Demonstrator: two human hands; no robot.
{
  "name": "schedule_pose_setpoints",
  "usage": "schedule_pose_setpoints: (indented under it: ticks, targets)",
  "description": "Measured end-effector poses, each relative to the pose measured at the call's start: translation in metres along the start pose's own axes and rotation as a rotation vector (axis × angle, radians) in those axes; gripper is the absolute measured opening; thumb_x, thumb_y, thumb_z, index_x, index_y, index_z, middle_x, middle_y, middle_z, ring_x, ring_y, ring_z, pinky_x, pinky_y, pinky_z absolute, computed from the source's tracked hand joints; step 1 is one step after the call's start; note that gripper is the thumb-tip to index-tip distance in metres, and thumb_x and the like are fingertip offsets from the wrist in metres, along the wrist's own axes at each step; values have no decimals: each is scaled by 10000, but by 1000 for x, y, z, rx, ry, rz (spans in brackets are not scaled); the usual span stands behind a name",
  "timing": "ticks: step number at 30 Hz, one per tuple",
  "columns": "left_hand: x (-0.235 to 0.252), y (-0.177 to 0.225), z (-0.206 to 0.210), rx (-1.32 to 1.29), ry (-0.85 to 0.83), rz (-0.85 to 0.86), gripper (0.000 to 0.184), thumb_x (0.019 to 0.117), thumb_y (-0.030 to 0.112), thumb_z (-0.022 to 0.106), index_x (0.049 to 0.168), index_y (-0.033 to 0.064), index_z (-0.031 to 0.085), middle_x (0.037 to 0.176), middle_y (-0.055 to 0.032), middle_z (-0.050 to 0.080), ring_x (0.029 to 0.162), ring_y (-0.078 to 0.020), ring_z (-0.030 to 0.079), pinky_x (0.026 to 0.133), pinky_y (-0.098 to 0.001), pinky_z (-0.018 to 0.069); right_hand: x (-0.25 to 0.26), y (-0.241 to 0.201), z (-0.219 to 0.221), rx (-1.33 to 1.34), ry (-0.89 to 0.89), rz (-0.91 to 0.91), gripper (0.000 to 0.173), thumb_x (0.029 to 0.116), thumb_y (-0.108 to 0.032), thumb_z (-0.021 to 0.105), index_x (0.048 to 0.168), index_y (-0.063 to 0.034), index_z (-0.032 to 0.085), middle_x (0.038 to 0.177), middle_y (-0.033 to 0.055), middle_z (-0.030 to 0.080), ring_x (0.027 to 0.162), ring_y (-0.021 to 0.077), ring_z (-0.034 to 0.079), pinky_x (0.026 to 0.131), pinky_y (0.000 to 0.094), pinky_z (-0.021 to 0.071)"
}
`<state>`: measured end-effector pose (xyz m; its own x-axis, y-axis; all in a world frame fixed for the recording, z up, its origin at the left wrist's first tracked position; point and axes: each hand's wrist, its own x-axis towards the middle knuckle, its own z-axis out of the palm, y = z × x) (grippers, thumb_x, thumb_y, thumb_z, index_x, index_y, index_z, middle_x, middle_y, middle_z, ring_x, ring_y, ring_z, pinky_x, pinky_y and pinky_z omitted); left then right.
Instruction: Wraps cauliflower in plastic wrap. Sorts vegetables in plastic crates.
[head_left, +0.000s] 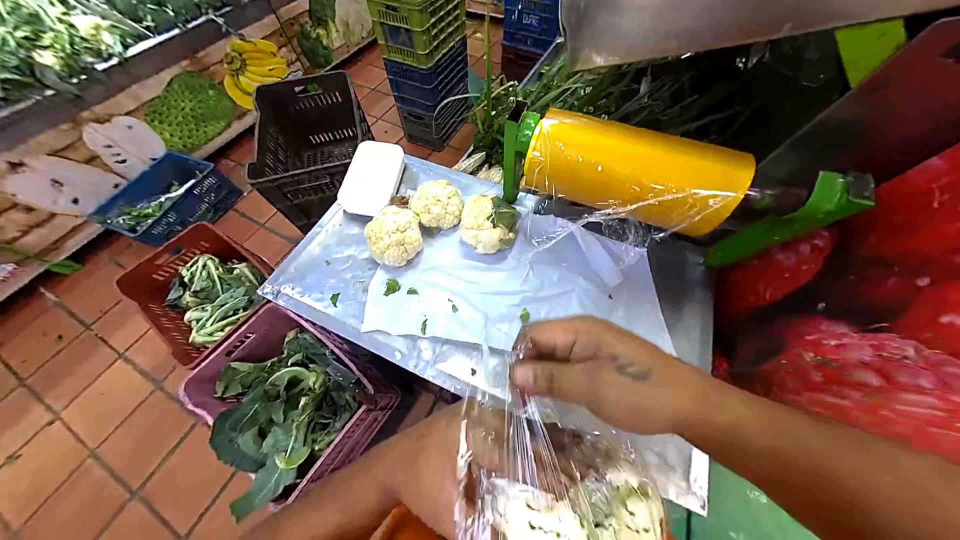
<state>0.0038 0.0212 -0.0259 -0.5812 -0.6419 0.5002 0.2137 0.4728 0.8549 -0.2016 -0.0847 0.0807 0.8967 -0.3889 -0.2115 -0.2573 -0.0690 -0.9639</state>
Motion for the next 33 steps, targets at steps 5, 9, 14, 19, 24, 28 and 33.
schedule_pose_setpoints:
  ticks: [5,9,14,19,24,28,33]
  targets:
    - [-10,-15,10,-218,-40,-78,534,908,365,748,1256,-34,679,1246,-137,708,1201,-166,657,1054,-359,533,22,41,-4,-313,327,-315,222,1048,-221,547,868,-119,629,609,-68,497,503,18,451,444,195,367]
    - [7,-3,8,-303,-37,-213,525,893,353,768,1229,-44,691,1295,-154,695,1286,-205,615,1144,-385,470,37,117,29,-180,235,-127,244,1050,-236,550,948,-54,675,736,29,622,641,115,591,602,332,513]
    - [-22,-20,18,-683,176,-270,263,998,281,617,1224,230,741,1235,78,717,1152,-32,642,1000,-272,526,25,142,49,107,-156,75,248,1071,-203,506,1051,9,633,853,39,613,747,48,560,717,260,487]
    - [-41,-1,-19,-341,622,-588,306,951,244,698,1191,63,753,1194,-146,730,1027,-241,727,904,-416,607,1,117,33,-151,-178,28,246,1032,-2,466,1174,114,630,1045,289,671,976,364,665,890,532,511]
    - [39,59,-50,433,-125,-528,882,858,770,600,1500,171,522,1484,-74,573,1334,-238,576,1103,-491,501,9,126,36,-257,-162,-126,249,1049,-136,521,1119,51,670,977,235,695,912,351,693,786,551,551]
    - [90,38,-26,426,-471,-791,804,768,723,741,1377,215,613,1184,-33,718,1072,-193,691,907,-526,578,-20,100,36,-171,116,275,333,1039,-134,501,1280,66,616,1250,255,646,1191,343,619,1050,516,468]
    - [26,0,-61,-54,148,-863,731,772,571,831,1301,95,666,1137,-50,743,1023,-163,719,906,-388,614,-60,151,-6,108,739,152,449,1062,-438,417,1001,-76,676,860,38,659,763,153,642,700,378,563]
